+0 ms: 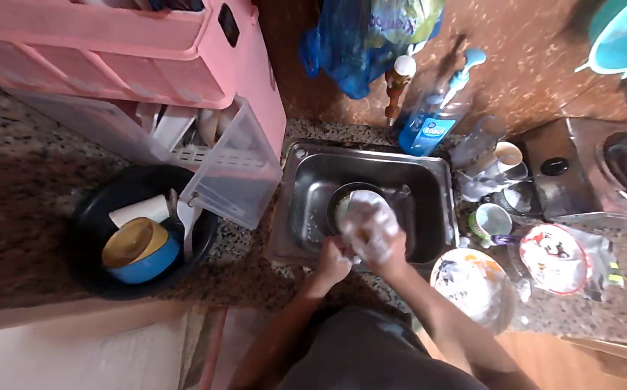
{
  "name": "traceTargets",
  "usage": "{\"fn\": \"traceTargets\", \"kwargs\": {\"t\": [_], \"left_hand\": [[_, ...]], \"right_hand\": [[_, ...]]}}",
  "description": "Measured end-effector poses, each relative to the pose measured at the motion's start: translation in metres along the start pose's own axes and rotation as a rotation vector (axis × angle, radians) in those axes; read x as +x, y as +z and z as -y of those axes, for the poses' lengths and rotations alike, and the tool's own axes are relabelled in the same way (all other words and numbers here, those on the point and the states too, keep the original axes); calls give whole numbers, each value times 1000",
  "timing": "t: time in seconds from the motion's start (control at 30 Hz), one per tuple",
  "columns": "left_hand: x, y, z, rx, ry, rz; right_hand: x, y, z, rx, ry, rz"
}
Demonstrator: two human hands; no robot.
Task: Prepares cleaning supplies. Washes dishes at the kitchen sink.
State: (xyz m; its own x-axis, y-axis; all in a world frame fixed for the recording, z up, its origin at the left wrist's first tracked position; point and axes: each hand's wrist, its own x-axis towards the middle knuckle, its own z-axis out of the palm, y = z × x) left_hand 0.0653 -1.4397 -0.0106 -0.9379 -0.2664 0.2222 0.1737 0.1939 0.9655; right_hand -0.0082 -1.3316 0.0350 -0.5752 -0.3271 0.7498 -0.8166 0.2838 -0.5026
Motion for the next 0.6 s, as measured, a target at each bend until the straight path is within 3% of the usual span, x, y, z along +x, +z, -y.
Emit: {"fn": "traceTargets", "kwargs": {"t": [0.2, 0.37, 0.47, 0.6], "left_hand": [[-5, -2, 5, 97, 54, 74], [-1, -12, 1, 181, -20, 180], [-7, -9, 0, 199, -1, 204], [-13, -6, 1, 134, -30, 206]], "right_hand": [[21, -9, -13, -120, 57, -2], [3, -11, -23, -25, -107, 182], [18, -15, -30, -84, -3, 94], [9, -11, -32, -90, -109, -9]]}}
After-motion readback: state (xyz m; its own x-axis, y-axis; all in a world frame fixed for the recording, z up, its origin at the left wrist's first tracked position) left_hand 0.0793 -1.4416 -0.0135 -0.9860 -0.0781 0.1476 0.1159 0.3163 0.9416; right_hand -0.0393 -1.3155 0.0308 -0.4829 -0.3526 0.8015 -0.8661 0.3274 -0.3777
